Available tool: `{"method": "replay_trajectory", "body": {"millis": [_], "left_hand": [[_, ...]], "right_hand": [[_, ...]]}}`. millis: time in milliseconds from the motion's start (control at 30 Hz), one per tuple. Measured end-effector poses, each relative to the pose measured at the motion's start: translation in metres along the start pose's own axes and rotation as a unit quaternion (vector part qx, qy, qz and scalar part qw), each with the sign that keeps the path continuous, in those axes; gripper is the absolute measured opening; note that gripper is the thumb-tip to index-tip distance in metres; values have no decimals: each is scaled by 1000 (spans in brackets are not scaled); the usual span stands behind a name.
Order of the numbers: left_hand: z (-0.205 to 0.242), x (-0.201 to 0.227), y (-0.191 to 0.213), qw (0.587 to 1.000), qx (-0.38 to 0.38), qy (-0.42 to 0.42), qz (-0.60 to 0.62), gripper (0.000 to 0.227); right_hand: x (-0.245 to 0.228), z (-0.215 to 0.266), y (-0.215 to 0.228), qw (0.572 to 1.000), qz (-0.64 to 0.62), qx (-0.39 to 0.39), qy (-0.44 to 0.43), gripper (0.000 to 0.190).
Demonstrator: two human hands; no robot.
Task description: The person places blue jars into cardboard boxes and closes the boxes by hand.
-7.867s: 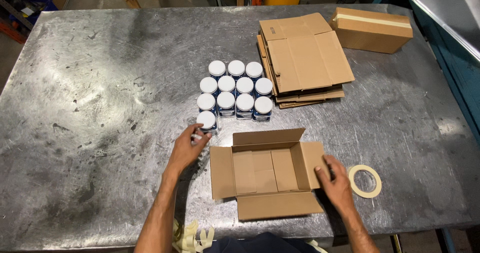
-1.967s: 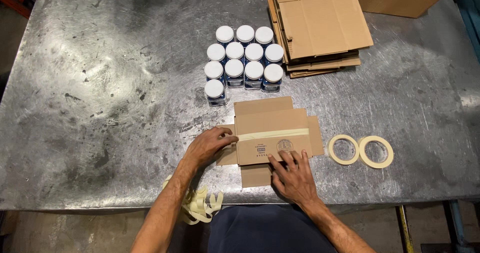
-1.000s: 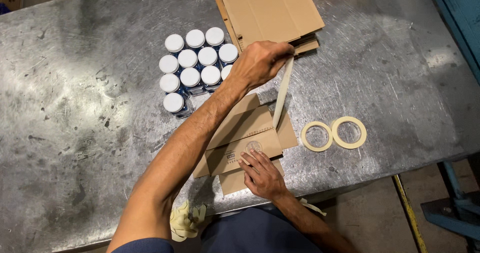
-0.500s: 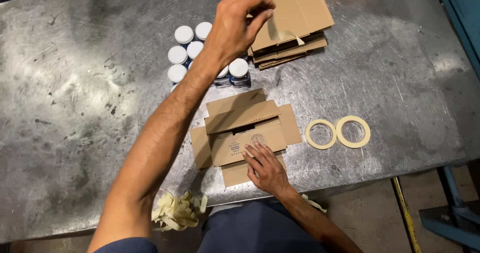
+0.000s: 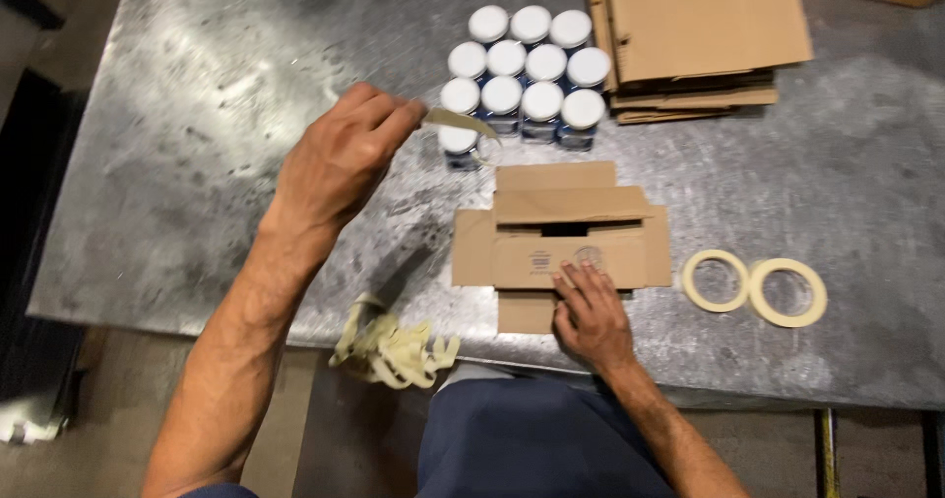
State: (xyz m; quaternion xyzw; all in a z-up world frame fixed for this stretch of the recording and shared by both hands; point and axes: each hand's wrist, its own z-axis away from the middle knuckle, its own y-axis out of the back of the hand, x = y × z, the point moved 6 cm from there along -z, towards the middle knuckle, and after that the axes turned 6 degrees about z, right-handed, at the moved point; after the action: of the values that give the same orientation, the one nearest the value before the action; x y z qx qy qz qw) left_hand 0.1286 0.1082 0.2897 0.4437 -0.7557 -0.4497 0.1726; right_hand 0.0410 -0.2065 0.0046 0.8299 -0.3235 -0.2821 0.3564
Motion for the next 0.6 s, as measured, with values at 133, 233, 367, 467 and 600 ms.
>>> {"method": "replay_trajectory", "body": {"millis": [133, 233, 367, 467, 600], "left_hand": [[59, -13, 43, 995, -62, 54, 58, 10], [99, -17, 66, 977, -132, 125, 114, 13], [139, -8, 99, 951, -185, 196, 150, 18], [152, 1, 109, 923, -212, 249, 204, 15], [160, 14, 115, 865, -258, 335, 271, 7]], "right_hand": [[1, 3, -3, 999, 50, 17, -1, 45], [6, 6, -6, 999, 50, 11, 5, 45], [7, 9, -6, 997, 66, -5, 28, 43], [13, 19, -13, 996, 88, -27, 16, 46], [12, 18, -11, 996, 65, -60, 12, 44]]}}
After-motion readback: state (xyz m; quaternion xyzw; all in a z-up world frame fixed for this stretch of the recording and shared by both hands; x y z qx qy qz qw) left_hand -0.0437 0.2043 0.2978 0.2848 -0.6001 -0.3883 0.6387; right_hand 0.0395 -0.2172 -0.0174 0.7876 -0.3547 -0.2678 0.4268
